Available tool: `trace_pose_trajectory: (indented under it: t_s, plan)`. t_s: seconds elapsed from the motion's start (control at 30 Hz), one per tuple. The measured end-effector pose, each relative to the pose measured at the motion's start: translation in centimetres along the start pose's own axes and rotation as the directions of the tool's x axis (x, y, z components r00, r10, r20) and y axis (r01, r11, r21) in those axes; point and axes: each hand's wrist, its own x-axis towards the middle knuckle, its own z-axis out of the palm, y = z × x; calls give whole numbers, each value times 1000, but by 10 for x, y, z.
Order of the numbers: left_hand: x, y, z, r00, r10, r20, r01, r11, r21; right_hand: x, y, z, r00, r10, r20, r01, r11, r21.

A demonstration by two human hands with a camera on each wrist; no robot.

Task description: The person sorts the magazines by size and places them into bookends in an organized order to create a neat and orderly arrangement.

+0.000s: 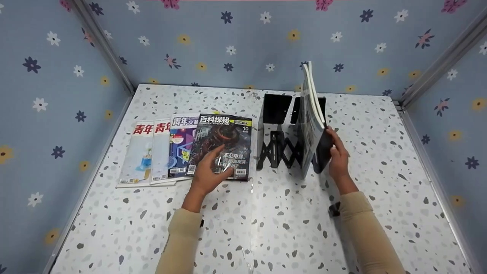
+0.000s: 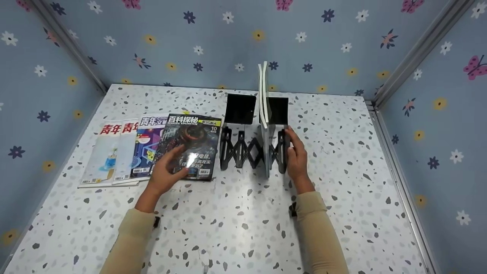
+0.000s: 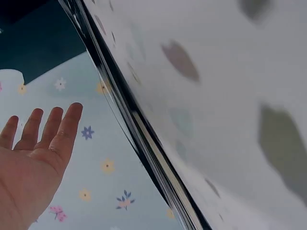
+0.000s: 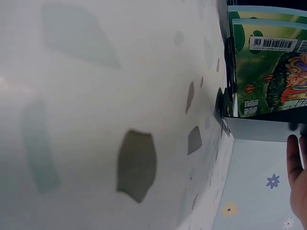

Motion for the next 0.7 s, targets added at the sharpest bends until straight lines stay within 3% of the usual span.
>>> trace_pose_trajectory:
  t_s: [0.17,0.37,0.47,0.6,0.7]
  plan:
    - [-4,-10,-14,1000,20,-10,-18,986,169,-1,1,0,1000,-2,0,2,999,-46]
    - [-7,-25,-30,995,96,20,-97,929,356,-1,-3,0,1000,-5,8,5,999,-51]
    - [-8,-31,-39,995,95,24,-97,903,418,0,-5,1,1000,-9,8,9,999,-41]
    - [-9,-36,-50,998,44,36,-56,851,522,2,-7,2,1000,-20,9,21,999,-44]
    - [-11,-41,-55,998,-3,69,-41,788,614,1,-6,2,1000,-15,3,15,999,-47]
